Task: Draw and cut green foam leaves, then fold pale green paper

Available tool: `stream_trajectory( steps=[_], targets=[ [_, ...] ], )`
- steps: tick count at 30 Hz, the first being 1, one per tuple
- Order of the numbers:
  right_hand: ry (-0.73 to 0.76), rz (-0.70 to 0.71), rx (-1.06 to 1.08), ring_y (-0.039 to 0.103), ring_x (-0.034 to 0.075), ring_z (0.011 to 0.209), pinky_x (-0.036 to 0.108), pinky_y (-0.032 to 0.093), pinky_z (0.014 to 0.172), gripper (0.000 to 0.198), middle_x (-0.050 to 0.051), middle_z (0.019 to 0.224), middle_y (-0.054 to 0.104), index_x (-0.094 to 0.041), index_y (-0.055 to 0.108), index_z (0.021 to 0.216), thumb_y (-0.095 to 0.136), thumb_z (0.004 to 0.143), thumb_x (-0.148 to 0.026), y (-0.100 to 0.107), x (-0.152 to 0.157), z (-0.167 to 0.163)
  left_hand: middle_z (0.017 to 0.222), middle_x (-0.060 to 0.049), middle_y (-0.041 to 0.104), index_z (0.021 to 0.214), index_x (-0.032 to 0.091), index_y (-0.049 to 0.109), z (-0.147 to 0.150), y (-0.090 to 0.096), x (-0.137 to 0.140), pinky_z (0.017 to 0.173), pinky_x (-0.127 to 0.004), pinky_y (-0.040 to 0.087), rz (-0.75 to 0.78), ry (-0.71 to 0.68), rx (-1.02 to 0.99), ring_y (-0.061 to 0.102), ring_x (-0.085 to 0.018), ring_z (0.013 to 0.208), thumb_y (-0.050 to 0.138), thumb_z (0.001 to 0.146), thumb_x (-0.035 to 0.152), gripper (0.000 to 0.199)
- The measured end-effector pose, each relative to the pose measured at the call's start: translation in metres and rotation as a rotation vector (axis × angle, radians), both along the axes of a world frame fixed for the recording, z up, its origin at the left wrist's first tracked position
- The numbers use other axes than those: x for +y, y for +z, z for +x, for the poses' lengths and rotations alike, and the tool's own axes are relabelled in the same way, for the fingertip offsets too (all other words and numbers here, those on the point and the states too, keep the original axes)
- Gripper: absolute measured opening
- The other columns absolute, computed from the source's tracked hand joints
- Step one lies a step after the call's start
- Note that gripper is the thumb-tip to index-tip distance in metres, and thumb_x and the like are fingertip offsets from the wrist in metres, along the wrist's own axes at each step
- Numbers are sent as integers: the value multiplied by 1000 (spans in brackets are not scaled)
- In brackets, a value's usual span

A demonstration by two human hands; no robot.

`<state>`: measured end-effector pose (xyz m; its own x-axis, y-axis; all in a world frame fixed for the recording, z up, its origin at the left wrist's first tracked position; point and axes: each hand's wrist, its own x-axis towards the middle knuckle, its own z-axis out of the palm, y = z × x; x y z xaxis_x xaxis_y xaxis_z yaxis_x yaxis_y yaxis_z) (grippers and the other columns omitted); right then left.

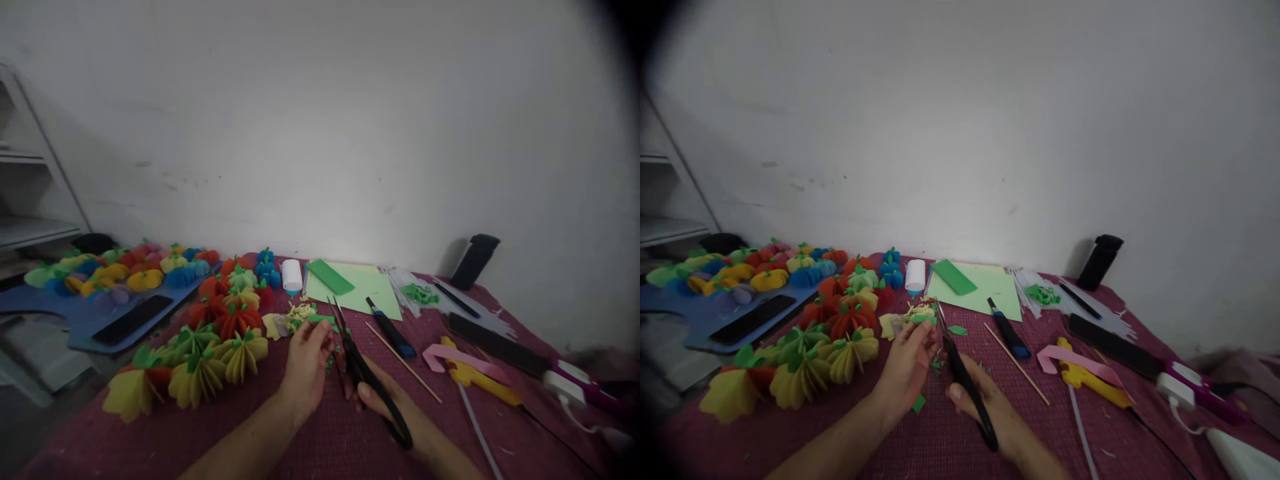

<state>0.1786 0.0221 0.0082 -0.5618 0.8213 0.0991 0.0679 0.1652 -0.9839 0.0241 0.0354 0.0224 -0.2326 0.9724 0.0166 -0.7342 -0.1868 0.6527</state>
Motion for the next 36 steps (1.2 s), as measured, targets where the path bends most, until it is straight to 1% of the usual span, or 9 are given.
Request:
stream_trajectory(
  steps=[3, 7, 13, 19, 24, 27, 33, 36],
  targets=[
    [51, -32, -55, 52, 20, 76, 31, 43, 67, 53, 5, 85, 57, -21, 51, 122, 55, 80, -54, -1, -3, -4, 65, 3, 54, 66, 16, 56, -1, 2, 0, 59, -20, 42, 12, 26, -17, 50, -9, 61, 76, 66, 26, 23],
    [57, -45, -71, 49, 17, 73, 30, 42, 65, 54, 5, 84, 55, -19, 49, 121, 52, 81, -55, -7, -3, -4, 64, 3, 53, 66, 16, 55, 1, 1, -1, 59, -20, 41, 30, 61, 3, 49, -8, 60, 74, 68, 26, 22],
    [37, -43, -60, 47, 14, 65, 27, 40, 59, 48, 3, 77, 52, -17, 53, 107, 53, 80, -57, -9, -3, -8, 62, 5, 50, 67, 17, 53, 4, -1, -2, 57, -19, 38, 18, 95, 30, 46, -7, 57, 73, 69, 28, 23],
    [29, -66, -52, 47, 13, 62, 26, 40, 57, 40, 2, 74, 52, -17, 52, 100, 53, 82, -53, -8, -4, -9, 61, 5, 50, 65, 17, 54, 5, -1, -2, 57, -20, 37, 6, 92, 82, 45, -8, 56, 72, 69, 30, 23],
    [21, -64, -56, 46, 12, 60, 25, 39, 56, 36, 0, 72, 50, -17, 52, 92, 54, 82, -52, -11, -4, -7, 60, 5, 50, 64, 17, 53, 4, 0, -1, 57, -20, 37, 5, 84, 61, 45, -8, 56, 73, 68, 29, 23],
    [19, -63, -49, 46, 12, 59, 25, 39, 54, 36, 0, 70, 50, -17, 52, 89, 53, 82, -52, -11, -3, -8, 61, 5, 50, 63, 17, 53, 4, 0, -1, 58, -20, 38, 5, 86, 58, 45, -8, 56, 72, 69, 29, 24],
    [7, -55, -52, 46, 11, 54, 24, 38, 51, 38, 0, 66, 51, -16, 53, 77, 55, 79, -54, -6, -4, -10, 62, 4, 51, 64, 16, 54, 3, -1, -2, 59, -20, 39, 22, 48, 8, 48, -8, 58, 73, 68, 27, 23],
    [-10, -71, -58, 46, 11, 54, 24, 39, 51, 40, 0, 66, 50, -17, 52, 75, 56, 77, -57, -3, -6, -10, 62, 4, 51, 64, 16, 53, 3, 1, -1, 59, -20, 40, 19, 44, -3, 48, -8, 58, 75, 67, 28, 24]
  ],
)
